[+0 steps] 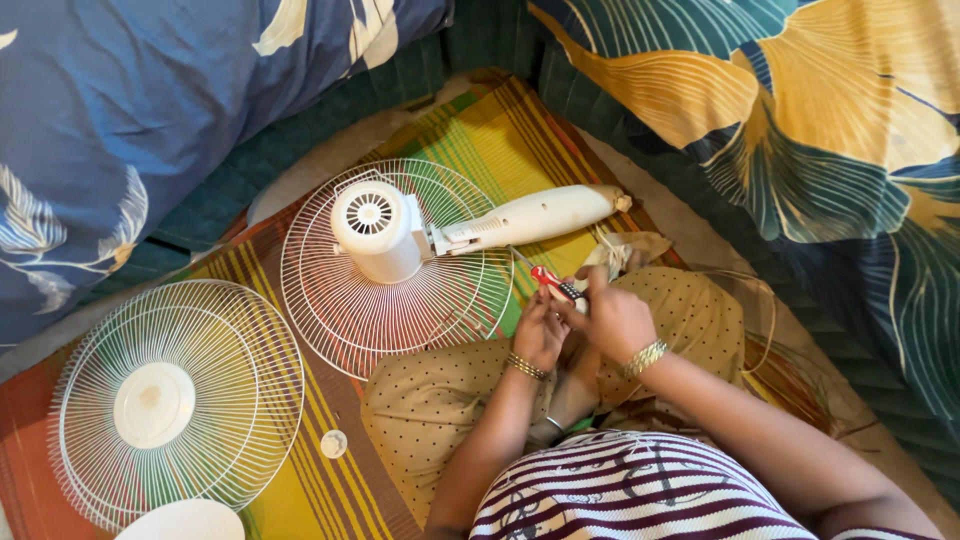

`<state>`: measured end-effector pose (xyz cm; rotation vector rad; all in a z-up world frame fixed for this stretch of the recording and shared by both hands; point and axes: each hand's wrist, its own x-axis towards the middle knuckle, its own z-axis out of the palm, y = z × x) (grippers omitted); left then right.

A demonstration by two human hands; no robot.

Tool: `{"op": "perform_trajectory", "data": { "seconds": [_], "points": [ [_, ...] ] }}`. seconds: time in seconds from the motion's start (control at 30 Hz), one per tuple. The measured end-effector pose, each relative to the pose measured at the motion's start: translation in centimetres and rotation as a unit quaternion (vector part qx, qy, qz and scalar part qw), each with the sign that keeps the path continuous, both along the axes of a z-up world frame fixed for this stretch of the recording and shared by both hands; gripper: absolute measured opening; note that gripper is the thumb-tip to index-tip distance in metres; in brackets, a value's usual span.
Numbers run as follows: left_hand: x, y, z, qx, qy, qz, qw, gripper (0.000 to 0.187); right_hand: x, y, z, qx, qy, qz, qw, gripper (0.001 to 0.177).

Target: The person sits on the floor and uses a screwdriver to work on the internal wiring of a disassembled white electric fan. They manipulate the wires and components within the fan's motor housing while the fan blades and cage lie nearby.

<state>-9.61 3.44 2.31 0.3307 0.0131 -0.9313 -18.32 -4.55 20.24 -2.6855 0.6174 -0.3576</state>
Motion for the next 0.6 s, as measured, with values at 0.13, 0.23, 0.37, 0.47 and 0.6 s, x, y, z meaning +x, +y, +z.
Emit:
{"op": "perform_trajectory", "data": {
  "seconds": [0.13,0.23,0.37,0.47,0.6],
  "points": [
    [0.4,0.2,0.9,0.036,-0.02,-0.001,0.999,0.031,-1.5,1.3,0.7,-0.276,-0.1,0.139,0.946,0.079],
    [0.4,0.1,0.2,0.001,-0.039,0.005,0.999,0.028,-0.4,-0.4,-0.2,-0.257,-0.092,0.168,0.947,0.057],
    [0.5,0.1,1.2,0.03,0.039,0.012,0.999,0.037,0.4,-0.4,-2.5,-0.204,0.0,0.098,0.974,0.052],
    [0.1,0.6,3.2,-0.007,0.039,0.007,0.999,0.045,1.0,-0.9,-4.3,-0.042,0.074,0.01,0.996,0.054],
    [-1.2,0.8,3.4,-0.149,-0.069,-0.061,0.985,0.053,1.4,-3.0,-5.6,0.283,0.085,-0.055,0.954,0.055]
  ]
}}
